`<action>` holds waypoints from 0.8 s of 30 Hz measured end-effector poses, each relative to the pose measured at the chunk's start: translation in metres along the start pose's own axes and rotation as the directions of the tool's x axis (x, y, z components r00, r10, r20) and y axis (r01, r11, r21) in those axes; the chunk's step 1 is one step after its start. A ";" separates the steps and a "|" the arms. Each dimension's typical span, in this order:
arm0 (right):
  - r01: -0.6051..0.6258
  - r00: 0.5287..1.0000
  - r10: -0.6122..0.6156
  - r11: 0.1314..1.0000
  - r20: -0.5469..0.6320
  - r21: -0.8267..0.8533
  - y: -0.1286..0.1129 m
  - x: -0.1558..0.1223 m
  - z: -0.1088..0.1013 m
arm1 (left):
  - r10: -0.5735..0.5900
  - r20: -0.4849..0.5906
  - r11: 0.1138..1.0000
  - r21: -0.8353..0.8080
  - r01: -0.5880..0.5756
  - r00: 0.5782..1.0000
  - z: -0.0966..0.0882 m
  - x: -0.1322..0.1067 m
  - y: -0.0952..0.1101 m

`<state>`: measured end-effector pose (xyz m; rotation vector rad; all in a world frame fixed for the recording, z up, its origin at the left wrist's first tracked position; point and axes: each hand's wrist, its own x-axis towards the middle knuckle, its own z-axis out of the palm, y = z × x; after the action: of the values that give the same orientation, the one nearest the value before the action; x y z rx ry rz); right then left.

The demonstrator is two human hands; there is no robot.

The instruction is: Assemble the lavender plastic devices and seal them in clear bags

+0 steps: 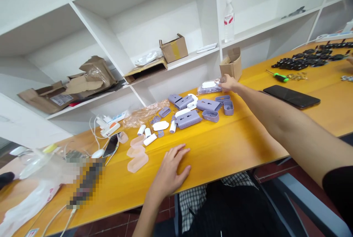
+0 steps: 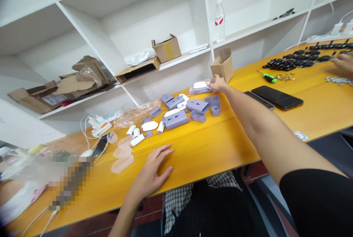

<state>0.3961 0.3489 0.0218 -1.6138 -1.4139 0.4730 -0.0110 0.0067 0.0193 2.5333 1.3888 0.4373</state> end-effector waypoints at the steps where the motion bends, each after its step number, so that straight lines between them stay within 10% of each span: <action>1: -0.001 1.000 0.001 1.000 0.019 -0.025 0.000 0.000 0.003 | 0.002 -0.002 1.000 0.000 -0.002 1.000 0.000 0.000 0.000; 11: 0.116 0.993 -0.118 0.986 -0.013 -0.123 0.003 -0.036 -0.024 | 0.025 0.001 1.000 -0.004 -0.025 1.000 0.003 0.001 -0.003; 17: 0.328 0.944 -0.330 0.941 -0.011 -0.083 -0.017 -0.178 -0.038 | 0.007 -0.010 0.999 0.036 -0.007 1.000 0.004 0.003 -0.002; 24: 0.589 0.759 -0.438 0.776 0.481 -0.223 -0.050 -0.324 -0.021 | -0.024 0.030 0.992 0.122 0.020 0.999 0.007 0.005 0.001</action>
<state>0.2959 0.0384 -0.0141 -1.3339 -2.3027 0.2154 -0.0051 0.0101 0.0140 2.6050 1.4730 0.3166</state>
